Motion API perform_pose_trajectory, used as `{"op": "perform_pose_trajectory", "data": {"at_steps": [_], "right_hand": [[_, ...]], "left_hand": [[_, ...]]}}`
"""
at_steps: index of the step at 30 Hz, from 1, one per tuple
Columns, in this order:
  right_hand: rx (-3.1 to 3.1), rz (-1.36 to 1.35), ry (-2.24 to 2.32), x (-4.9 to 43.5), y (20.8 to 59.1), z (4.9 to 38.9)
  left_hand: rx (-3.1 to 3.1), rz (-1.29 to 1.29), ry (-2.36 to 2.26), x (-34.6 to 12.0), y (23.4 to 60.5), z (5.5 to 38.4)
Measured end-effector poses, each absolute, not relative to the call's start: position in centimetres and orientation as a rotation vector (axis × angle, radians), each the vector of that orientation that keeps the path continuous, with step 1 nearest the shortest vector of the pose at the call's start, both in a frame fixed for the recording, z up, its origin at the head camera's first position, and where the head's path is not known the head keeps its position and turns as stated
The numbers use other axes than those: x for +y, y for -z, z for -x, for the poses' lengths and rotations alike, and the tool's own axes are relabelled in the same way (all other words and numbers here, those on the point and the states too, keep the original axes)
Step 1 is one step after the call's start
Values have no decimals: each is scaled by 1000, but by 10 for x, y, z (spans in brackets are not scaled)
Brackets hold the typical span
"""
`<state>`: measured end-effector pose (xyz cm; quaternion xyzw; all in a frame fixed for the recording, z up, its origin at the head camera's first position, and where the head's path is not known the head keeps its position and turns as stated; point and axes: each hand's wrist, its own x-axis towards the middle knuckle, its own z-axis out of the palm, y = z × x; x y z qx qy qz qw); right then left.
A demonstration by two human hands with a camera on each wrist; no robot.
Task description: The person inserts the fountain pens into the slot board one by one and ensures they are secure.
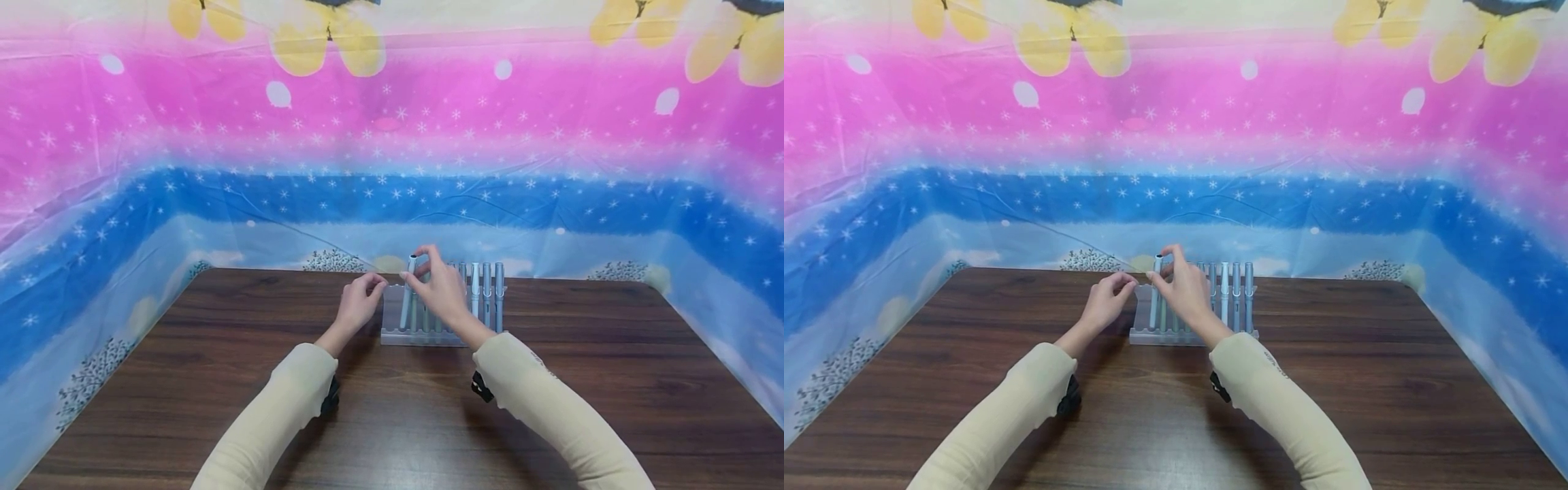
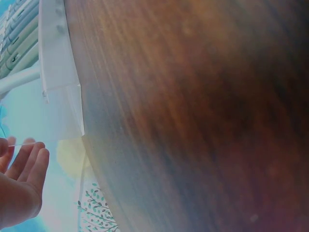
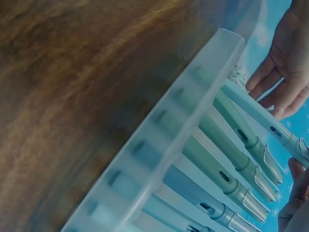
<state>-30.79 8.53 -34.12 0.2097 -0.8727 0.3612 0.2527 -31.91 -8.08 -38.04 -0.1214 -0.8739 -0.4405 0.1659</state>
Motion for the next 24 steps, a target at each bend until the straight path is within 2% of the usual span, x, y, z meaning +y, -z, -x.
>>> {"op": "perform_pose_trajectory", "data": {"at_steps": [24], "right_hand": [[-2420,-678,-915,85,352,308]], "left_hand": [[-2480,354,1273,-81,378,317]]}}
